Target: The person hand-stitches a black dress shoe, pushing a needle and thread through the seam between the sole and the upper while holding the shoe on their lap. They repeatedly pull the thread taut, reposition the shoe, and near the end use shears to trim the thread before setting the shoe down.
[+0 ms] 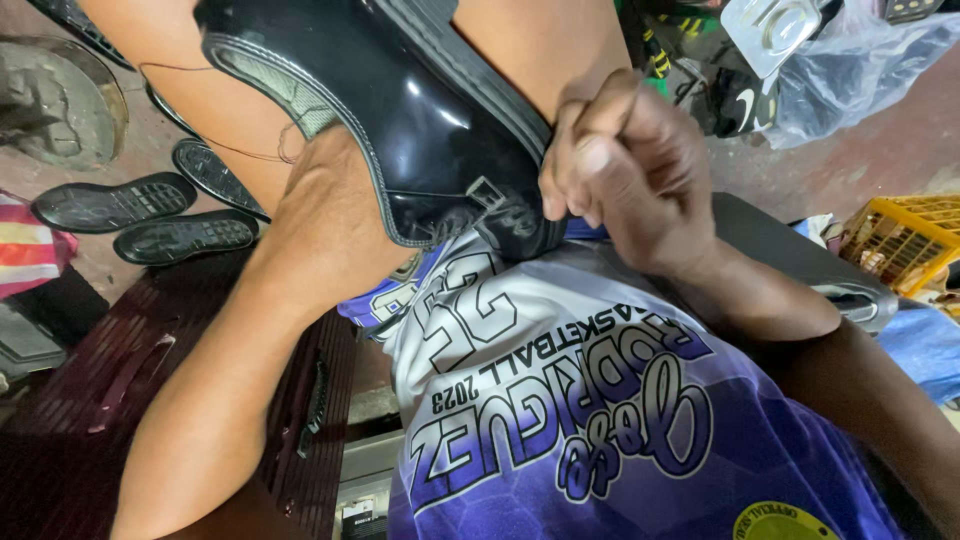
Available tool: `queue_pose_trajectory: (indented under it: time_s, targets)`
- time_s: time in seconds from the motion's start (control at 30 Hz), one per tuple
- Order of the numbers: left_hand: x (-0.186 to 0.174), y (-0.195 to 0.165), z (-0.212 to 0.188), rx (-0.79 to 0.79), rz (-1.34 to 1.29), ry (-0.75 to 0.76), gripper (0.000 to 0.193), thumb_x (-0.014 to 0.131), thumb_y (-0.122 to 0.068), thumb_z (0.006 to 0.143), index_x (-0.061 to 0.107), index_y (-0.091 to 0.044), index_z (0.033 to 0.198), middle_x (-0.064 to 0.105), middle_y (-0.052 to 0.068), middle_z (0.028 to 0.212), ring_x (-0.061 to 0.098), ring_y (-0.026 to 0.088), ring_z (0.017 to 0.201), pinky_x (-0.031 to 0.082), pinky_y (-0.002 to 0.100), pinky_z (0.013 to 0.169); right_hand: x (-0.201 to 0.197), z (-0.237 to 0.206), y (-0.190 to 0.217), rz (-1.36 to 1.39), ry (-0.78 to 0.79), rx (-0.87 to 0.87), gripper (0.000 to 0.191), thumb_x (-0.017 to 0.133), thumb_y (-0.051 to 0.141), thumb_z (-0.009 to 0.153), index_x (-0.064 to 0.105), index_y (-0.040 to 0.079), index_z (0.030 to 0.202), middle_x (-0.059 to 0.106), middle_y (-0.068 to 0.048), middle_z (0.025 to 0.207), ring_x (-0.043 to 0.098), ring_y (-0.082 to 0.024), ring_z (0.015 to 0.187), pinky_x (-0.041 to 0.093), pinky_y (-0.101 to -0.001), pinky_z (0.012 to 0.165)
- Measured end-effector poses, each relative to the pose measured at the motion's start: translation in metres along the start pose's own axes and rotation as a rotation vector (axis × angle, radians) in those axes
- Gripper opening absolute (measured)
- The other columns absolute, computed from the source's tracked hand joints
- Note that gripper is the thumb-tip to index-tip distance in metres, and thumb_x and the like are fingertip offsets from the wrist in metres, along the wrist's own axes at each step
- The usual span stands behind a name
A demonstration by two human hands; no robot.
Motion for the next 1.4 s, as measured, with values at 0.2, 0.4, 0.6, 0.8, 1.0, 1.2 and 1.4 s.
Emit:
queue_pose_trajectory:
  time_s: [0.2,0.4,0.6,0.8,1.0,1.2,1.4]
  targets:
    - [-0.005,-0.002,0.002,0.027,-0.077,-0.068,0.042,0.082,-0.028,0.078,0.069,-0.002,0.108,0.068,0.023,0.110,0.058,0.046,0.108,0.045,0.053,0.096,0.018,0.004,0.010,-0.750,0.038,-0.102,0.022,0.062,0.006,0.106,0.046,0.005,0.090,0.048,-0.006,0.068,0.042,-0.011,0.050,0.032,-0.0285,0.048]
    - [-0.014,-0.014,0.007,0.081,-0.127,-0.057,0.032,0.080,-0.027,0.082,0.072,-0.005,0.105,0.072,0.020,0.106,0.063,0.045,0.103,0.047,0.054,0.091,0.021,0.026,0.016,-0.834,-0.055,-0.008,0.029,0.066,0.006,0.104,0.045,0.004,0.084,0.048,-0.001,0.061,0.045,-0.009,0.049,0.034,-0.0290,0.048]
    - [-0.024,-0.020,0.006,0.064,-0.163,-0.061,0.027,0.077,-0.023,0.084,0.072,-0.005,0.103,0.072,0.022,0.106,0.065,0.044,0.102,0.049,0.051,0.090,0.003,0.021,0.007,-0.731,-0.149,-0.015,0.034,0.065,0.007,0.112,0.045,0.004,0.085,0.050,-0.007,0.074,0.043,-0.011,0.058,0.035,-0.0271,0.054]
    - [-0.010,-0.013,0.005,0.060,-0.079,0.048,0.035,0.079,-0.024,0.082,0.071,-0.002,0.109,0.070,0.025,0.111,0.062,0.048,0.103,0.048,0.052,0.091,-0.024,0.020,0.002,-0.181,0.066,-0.113,0.026,0.057,0.021,0.115,0.048,0.001,0.102,0.055,-0.004,0.090,0.050,-0.009,0.069,0.042,-0.0255,0.060]
    - [-0.008,0.007,-0.013,0.114,-0.484,0.313,0.055,0.064,-0.011,0.077,0.057,-0.004,0.131,0.064,0.016,0.124,0.062,0.037,0.114,0.052,0.037,0.092,-0.073,-0.020,0.028,-0.485,-0.305,0.029,0.026,0.044,0.018,0.123,0.062,0.000,0.117,0.064,-0.006,0.094,0.052,-0.009,0.063,0.043,-0.0209,0.059]
    - [-0.018,-0.017,-0.023,0.453,-0.472,0.150,0.050,0.081,-0.015,0.088,0.057,-0.003,0.129,0.066,0.023,0.119,0.063,0.024,0.112,0.051,0.033,0.097,-0.026,-0.034,0.040,-1.003,0.114,-0.118,0.027,0.055,-0.006,0.100,0.067,0.000,0.124,0.072,-0.010,0.092,0.069,-0.015,0.073,0.057,-0.0282,0.063]
    - [0.010,-0.007,-0.019,-0.121,-0.647,0.363,0.042,0.079,-0.024,0.089,0.067,-0.001,0.121,0.075,0.005,0.099,0.067,0.010,0.089,0.056,0.027,0.075,0.001,-0.025,0.043,-1.182,0.177,-0.089,0.039,0.064,-0.002,0.087,0.070,0.008,0.125,0.073,-0.010,0.106,0.071,-0.023,0.079,0.057,-0.0343,0.065]
Point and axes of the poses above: each hand's wrist, its own z-axis towards the middle knuckle, its own x-axis out of the palm, y = z × x, the point moved 7 cm from there along z, towards the middle knuckle
